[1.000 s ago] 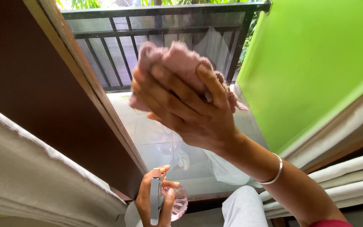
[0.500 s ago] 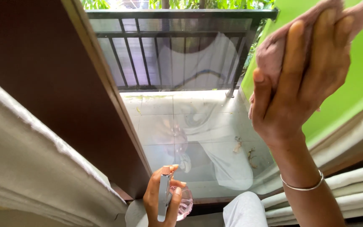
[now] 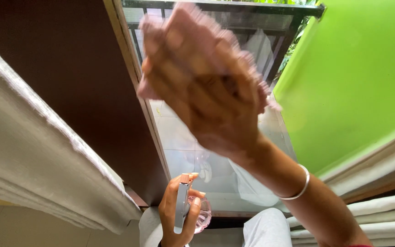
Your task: Cleaning a sliding glass door with a spray bottle and a cloth.
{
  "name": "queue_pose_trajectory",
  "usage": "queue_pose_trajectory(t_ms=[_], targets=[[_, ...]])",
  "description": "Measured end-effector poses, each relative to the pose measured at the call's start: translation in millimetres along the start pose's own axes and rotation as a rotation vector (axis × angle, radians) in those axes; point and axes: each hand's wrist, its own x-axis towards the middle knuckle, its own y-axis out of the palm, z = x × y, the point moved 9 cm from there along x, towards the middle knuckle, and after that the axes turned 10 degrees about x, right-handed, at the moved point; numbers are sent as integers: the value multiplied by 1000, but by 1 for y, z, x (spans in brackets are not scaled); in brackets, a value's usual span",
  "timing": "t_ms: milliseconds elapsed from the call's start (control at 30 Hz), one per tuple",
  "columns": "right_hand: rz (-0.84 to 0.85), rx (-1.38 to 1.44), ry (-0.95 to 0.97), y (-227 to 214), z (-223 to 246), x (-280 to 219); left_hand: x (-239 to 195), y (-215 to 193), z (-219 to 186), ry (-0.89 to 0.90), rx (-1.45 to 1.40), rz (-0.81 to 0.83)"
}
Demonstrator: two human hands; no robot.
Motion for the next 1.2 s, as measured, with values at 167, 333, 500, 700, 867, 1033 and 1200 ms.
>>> queue_pose_trajectory(t_ms=[167,333,500,700,867,1033,1200], targets=[[113,395,-63,3,38,-25,-4,-10,-1,-9,114,-49],[56,507,-24,6,46,-77,-4,-16,-13,0,150,-50],[34,410,53,27,38,-185,-8,-17,-10,17,120,-60],[-203,540,599,5,-26,-287,-5,-12,-5,26,125,-25],[-150,216,822,-14,-50,-225,-3,-5,3,-4,-20,3],[-60,108,787,20,-20,-148,-1,-7,3,-1,-4,-2],[164,93,504,57,31,-141,1,-14,2,23,101,-36]])
